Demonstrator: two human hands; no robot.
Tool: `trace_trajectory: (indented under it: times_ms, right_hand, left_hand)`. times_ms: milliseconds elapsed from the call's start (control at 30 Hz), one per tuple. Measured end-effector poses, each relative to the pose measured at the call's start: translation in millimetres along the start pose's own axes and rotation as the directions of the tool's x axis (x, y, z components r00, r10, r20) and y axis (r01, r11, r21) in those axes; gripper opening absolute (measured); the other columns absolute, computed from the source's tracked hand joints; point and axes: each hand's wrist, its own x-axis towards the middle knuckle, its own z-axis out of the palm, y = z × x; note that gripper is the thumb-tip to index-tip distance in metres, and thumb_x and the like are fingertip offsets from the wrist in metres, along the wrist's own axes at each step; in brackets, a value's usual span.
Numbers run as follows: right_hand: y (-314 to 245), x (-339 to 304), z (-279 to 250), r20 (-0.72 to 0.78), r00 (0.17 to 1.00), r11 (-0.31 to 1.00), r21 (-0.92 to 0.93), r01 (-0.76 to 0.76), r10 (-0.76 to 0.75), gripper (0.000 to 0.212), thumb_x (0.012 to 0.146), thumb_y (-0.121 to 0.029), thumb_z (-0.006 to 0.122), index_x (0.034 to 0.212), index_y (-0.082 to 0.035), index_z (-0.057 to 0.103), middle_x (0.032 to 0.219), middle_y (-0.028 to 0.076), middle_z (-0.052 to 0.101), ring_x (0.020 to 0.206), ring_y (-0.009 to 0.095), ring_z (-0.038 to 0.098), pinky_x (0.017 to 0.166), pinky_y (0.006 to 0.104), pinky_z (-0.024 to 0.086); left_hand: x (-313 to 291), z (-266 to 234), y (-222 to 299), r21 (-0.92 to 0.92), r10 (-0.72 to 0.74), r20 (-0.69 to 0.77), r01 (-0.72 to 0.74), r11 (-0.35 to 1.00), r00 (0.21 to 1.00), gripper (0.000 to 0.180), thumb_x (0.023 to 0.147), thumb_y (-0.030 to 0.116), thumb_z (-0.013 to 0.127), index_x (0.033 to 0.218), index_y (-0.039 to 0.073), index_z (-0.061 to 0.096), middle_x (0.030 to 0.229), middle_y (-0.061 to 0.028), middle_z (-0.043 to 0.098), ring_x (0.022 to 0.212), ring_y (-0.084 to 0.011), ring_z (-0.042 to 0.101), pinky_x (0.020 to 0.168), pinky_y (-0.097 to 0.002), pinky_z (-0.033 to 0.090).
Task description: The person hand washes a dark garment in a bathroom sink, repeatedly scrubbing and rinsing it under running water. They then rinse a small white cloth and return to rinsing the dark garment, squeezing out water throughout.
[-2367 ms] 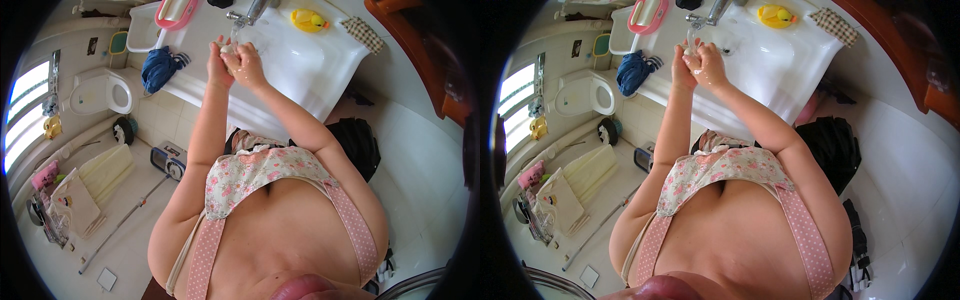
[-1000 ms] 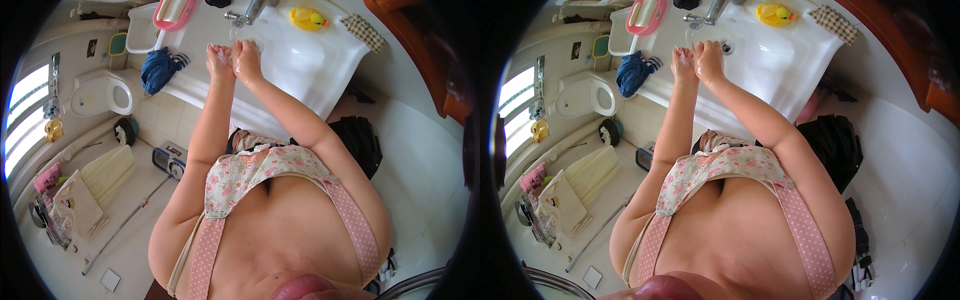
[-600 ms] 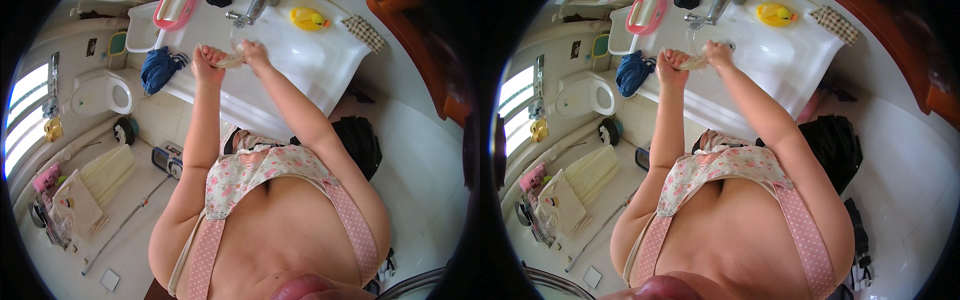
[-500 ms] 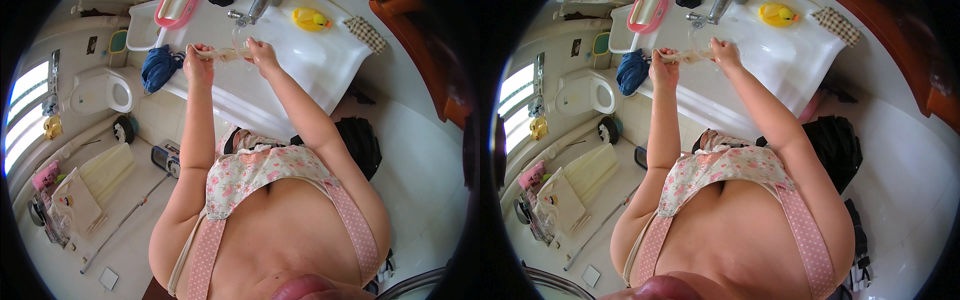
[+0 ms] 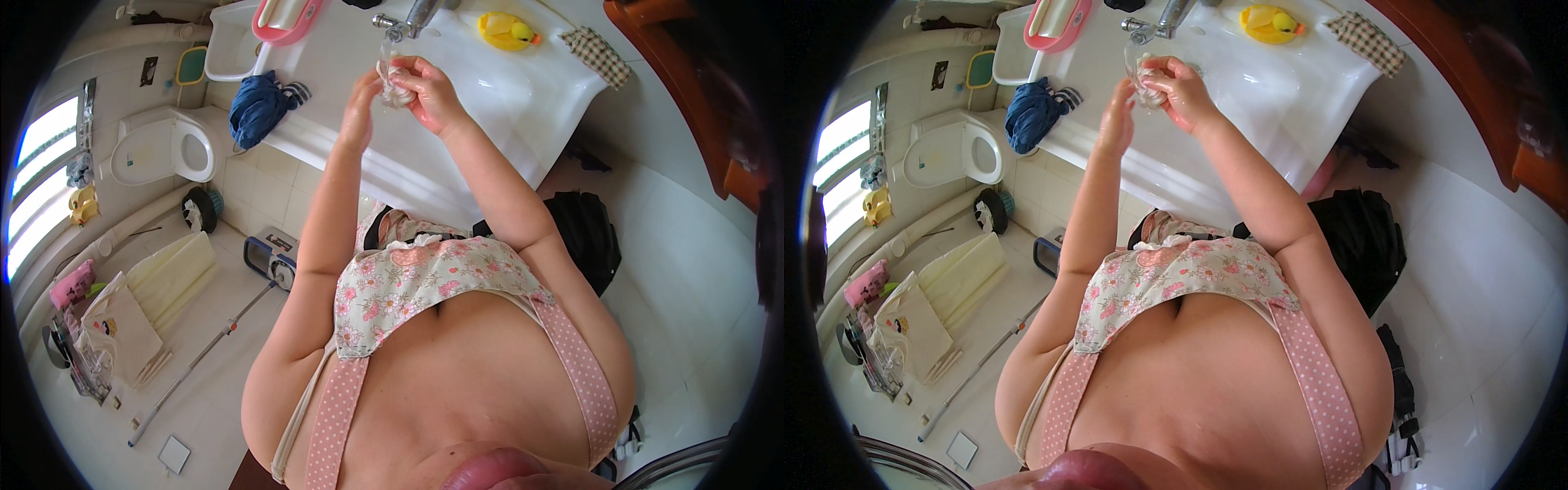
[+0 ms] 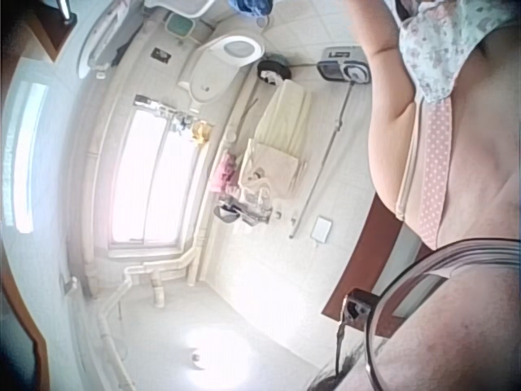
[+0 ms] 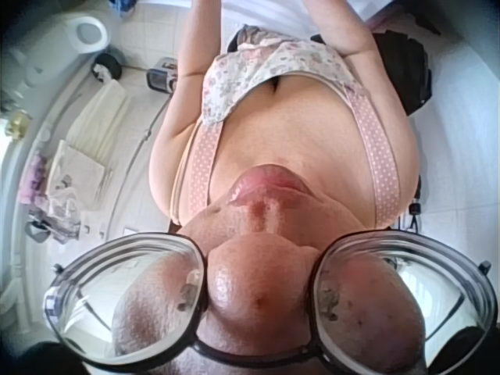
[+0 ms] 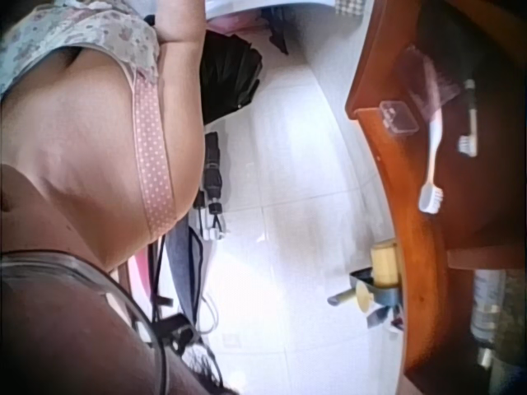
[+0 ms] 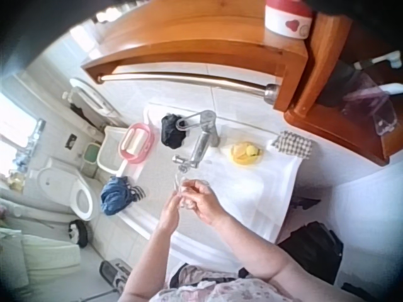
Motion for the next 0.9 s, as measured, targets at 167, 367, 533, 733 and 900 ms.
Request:
trace_trajectory:
  times_ms: [167,367,533,733,900]
  right_hand:
    - [-1.1,0.2,8.0,-0.126,0.959,0.922,-0.330,0.203,-0.256,0.017,0.081,-0.007,0.059,0.097,-0.003,0.054,0.090,0.006,0.058,0.082,0.014,0.057,0.069,0.0266,0.047]
    - [18.2,0.2,23.1,0.135,0.723,0.307,-0.842,0.444,-0.677,0.015,0.077,-0.007,0.058,0.091,-0.004,0.052,0.084,0.014,0.057,0.074,0.029,0.059,0.062,0.0363,0.049]
    - [29.5,12.3,24.7,0.119,0.658,0.173,-0.916,0.361,-0.744,0.016,0.079,-0.007,0.055,0.094,-0.006,0.051,0.085,0.015,0.056,0.073,0.035,0.059,0.060,0.0405,0.047]
    - [20.0,35.8,1.6,-0.212,0.747,0.442,-0.889,0.120,-0.630,0.019,0.076,-0.019,0.065,0.082,-0.004,0.055,0.068,0.014,0.061,0.062,0.028,0.060,0.059,0.0333,0.047]
    - [5.8,14.9,19.5,-0.271,0.879,0.651,-0.757,0.057,-0.392,0.029,0.074,-0.026,0.069,0.085,-0.003,0.054,0.066,0.012,0.062,0.062,0.022,0.062,0.059,0.0323,0.047]
  left_hand:
    - [1.2,20.8,-8.9,-0.116,-0.082,-0.007,0.081,0.990,0.997,0.034,0.093,0.034,0.042,0.105,0.004,0.052,0.094,-0.0035,0.057,0.087,-0.0135,0.056,0.069,-0.0254,0.045]
    - [5.5,40.9,19.5,-0.300,-0.387,-0.240,0.311,0.902,0.890,0.035,0.093,0.031,0.042,0.103,0.000,0.053,0.090,-0.0079,0.059,0.080,-0.0172,0.058,0.064,-0.0304,0.049]
    - [5.1,35.0,16.0,-0.046,-0.289,-0.207,0.286,0.957,0.935,0.033,0.091,0.030,0.046,0.095,0.000,0.058,0.085,-0.0088,0.060,0.074,-0.0166,0.057,0.059,-0.0305,0.047]
    - [6.0,12.2,22.3,-0.016,-0.243,-0.079,0.243,0.970,0.967,0.032,0.090,0.032,0.050,0.089,0.001,0.058,0.074,-0.0042,0.058,0.062,-0.0110,0.054,0.050,-0.0256,0.043]
    - [10.8,-0.7,4.0,0.025,-0.199,-0.187,0.207,0.978,0.962,0.027,0.089,0.027,0.051,0.090,0.001,0.058,0.075,-0.0042,0.058,0.063,-0.0114,0.055,0.052,-0.0261,0.045]
